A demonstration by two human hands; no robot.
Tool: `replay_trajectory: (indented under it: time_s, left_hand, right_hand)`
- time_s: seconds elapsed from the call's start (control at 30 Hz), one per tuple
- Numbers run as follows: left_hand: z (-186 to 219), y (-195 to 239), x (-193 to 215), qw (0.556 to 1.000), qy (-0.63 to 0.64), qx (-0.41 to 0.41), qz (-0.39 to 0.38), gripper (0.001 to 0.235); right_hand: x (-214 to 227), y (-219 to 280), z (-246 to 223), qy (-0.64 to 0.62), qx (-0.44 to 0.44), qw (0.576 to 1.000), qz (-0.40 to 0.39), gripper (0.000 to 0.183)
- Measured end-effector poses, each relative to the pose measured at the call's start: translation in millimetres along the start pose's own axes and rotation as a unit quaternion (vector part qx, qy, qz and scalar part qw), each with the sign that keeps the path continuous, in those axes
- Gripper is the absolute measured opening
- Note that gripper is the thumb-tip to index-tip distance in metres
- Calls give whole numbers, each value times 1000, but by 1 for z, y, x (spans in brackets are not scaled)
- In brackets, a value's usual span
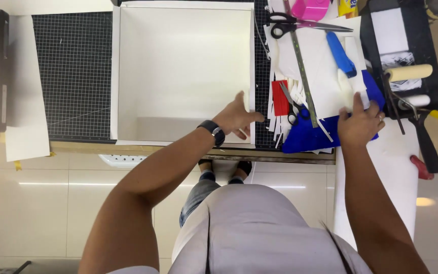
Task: Smoothing and trimming the inner edges of a white cardboard box using a scraper and scissors
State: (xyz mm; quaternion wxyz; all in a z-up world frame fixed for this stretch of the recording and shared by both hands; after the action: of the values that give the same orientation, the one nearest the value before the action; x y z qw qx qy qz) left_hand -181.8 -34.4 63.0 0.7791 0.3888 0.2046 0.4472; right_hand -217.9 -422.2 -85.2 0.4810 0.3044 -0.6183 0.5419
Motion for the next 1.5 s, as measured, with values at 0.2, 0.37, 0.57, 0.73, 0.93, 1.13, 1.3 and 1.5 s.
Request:
replay_trajectory:
  time_s: [0.2, 0.37, 0.57, 0.73, 0.93, 1.13, 1.3, 1.5]
  left_hand:
    - [29, 4, 11, 988, -46, -146, 7, 89]
    - [66, 56, 70, 949, 33, -283, 134, 51]
    - [59, 113, 74, 806, 343, -413, 251, 51]
    - [45, 70, 28, 707, 491, -467, 201, 36]
    - [65, 47, 32, 721, 503, -463, 113, 43]
    - [76, 52, 31, 740, 463, -479, 93, 45]
    - [70, 69, 9, 775, 410, -465, 121, 50]
    - [65, 84, 5, 776, 398, -471, 132, 50]
  right_hand:
    - [53, 34, -108, -144, 151, 978, 16, 37]
    - [20, 29, -108, -179, 107, 978, -17, 39]
    - [13, 20, -104, -105, 127, 979, -118, 43]
    - [21, 9, -107, -84, 140, 978, -131, 32]
    - [129, -9, -119, -329, 1, 941, -77, 32]
    - [191, 21, -164, -729, -27, 654, -202, 22]
    - [199, 33, -206, -805, -7, 529, -269, 34]
    - [207, 31, -205, -822, -17, 505, -264, 37]
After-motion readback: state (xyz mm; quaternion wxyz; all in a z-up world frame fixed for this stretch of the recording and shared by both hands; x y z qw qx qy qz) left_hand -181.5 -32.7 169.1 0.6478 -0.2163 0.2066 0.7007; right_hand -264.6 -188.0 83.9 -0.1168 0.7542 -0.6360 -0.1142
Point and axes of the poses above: each hand's wrist, its own y-axis away from the middle knuckle, its own x-axis out of the back of the hand, z = x × y, the point moved 2 cm from there along -y, towards the middle knuckle, and after that the axes turned 2 degrees about z, right-handed, at the moved point
